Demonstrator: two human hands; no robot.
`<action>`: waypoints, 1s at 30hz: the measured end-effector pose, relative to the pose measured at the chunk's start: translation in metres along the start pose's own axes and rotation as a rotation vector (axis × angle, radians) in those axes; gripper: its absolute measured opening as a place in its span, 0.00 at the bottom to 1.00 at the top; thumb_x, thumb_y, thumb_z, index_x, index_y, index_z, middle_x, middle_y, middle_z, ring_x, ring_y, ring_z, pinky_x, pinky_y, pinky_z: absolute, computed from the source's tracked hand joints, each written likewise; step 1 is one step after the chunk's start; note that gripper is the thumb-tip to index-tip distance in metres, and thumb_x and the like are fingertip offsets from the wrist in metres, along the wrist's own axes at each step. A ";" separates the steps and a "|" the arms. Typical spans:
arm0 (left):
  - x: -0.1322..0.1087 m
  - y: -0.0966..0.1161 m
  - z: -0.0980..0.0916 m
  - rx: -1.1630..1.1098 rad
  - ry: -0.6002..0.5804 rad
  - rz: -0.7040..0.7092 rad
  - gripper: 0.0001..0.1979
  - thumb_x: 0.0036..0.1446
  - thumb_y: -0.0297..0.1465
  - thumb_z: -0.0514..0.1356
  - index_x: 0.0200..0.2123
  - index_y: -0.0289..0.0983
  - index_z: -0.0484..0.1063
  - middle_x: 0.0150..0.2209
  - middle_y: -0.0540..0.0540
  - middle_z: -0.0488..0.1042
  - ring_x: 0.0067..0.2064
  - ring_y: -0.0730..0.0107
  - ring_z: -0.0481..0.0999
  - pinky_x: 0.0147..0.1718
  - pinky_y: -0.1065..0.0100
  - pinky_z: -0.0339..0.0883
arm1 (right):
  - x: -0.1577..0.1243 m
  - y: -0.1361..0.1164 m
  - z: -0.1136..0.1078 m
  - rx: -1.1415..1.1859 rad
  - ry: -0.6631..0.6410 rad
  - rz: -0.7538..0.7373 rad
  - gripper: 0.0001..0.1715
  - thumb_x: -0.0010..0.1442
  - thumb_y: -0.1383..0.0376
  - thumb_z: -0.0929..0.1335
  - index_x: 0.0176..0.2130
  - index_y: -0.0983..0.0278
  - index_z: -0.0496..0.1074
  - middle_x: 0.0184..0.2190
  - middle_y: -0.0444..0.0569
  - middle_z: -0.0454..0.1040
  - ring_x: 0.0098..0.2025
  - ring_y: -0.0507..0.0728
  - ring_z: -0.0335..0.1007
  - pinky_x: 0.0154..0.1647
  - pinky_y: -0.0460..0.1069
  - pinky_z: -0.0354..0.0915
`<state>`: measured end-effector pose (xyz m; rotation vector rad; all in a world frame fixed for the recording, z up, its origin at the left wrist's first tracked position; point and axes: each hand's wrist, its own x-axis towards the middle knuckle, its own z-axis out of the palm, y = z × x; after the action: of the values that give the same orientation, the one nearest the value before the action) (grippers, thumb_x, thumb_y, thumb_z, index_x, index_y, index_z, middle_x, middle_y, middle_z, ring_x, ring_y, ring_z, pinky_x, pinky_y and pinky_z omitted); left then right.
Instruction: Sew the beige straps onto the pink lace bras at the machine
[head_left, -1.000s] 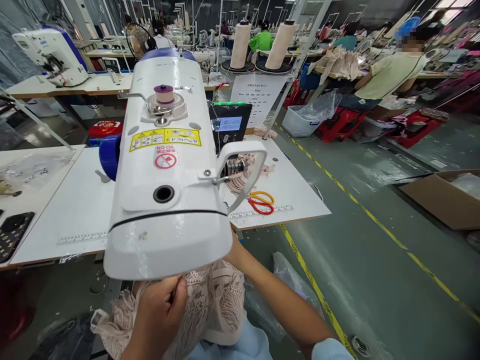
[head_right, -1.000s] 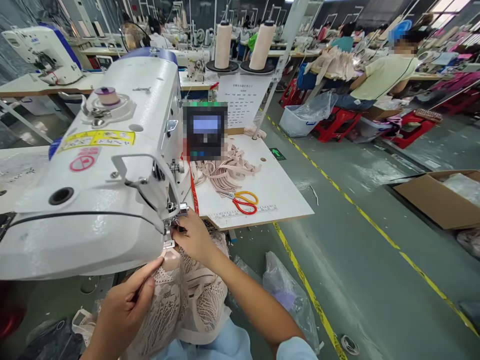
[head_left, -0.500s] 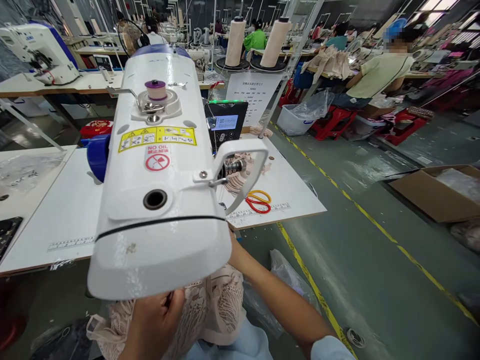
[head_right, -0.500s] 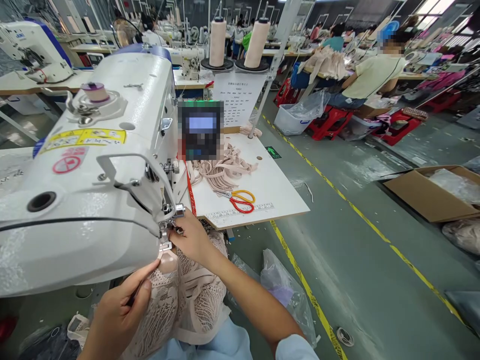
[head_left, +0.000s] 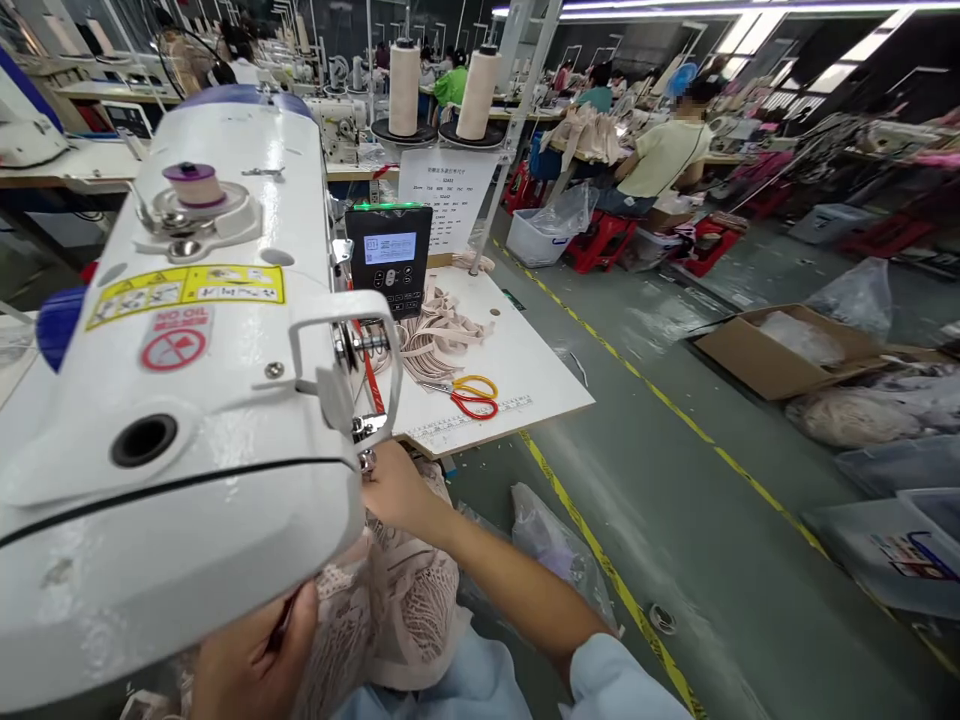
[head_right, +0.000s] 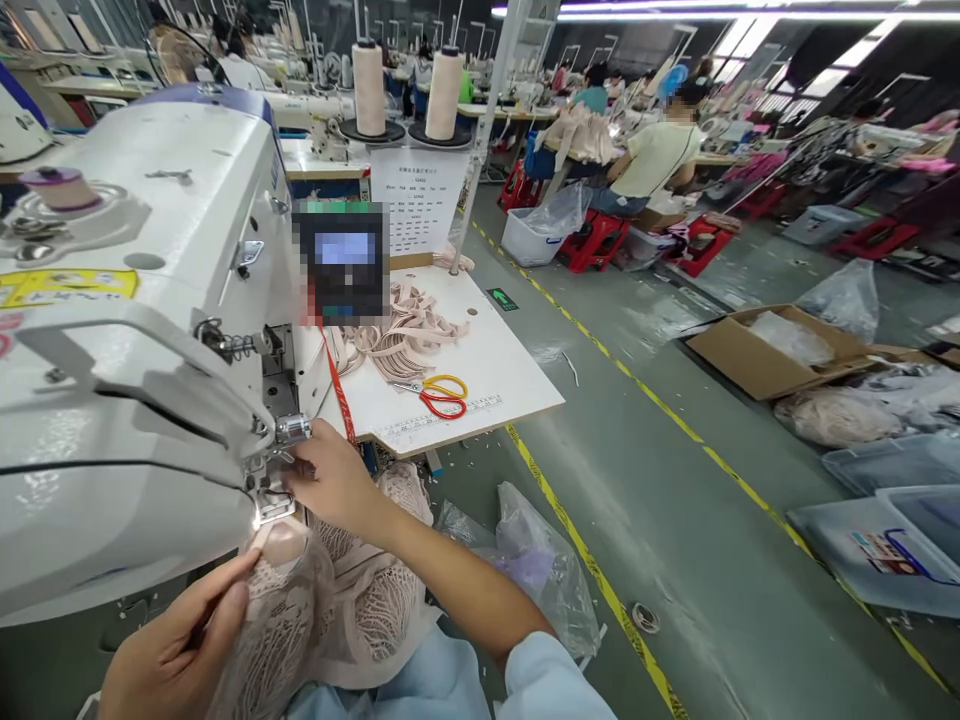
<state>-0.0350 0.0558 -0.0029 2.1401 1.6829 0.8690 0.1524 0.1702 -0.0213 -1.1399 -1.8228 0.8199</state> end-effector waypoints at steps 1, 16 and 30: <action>0.000 0.000 0.000 0.009 0.001 -0.005 0.15 0.61 0.42 0.56 0.44 0.45 0.79 0.37 0.53 0.83 0.34 0.68 0.82 0.29 0.76 0.70 | 0.001 0.001 0.001 0.010 0.003 0.006 0.06 0.58 0.68 0.67 0.36 0.62 0.75 0.39 0.48 0.72 0.40 0.57 0.69 0.40 0.49 0.68; 0.000 0.005 -0.004 0.026 -0.009 -0.055 0.13 0.61 0.41 0.56 0.41 0.44 0.80 0.36 0.52 0.83 0.36 0.68 0.82 0.33 0.76 0.71 | 0.004 -0.001 0.003 0.050 0.028 0.039 0.09 0.58 0.66 0.70 0.40 0.62 0.76 0.48 0.50 0.72 0.43 0.56 0.71 0.43 0.48 0.67; -0.005 0.009 0.002 0.113 0.094 -0.007 0.12 0.63 0.39 0.56 0.45 0.42 0.75 0.40 0.46 0.80 0.40 0.64 0.78 0.38 0.67 0.68 | 0.002 -0.001 -0.004 0.090 0.084 -0.044 0.09 0.54 0.73 0.67 0.36 0.64 0.75 0.46 0.50 0.71 0.47 0.56 0.68 0.48 0.47 0.65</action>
<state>-0.0278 0.0487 -0.0011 2.1967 1.8253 0.9060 0.1552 0.1722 -0.0181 -1.0584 -1.7190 0.8083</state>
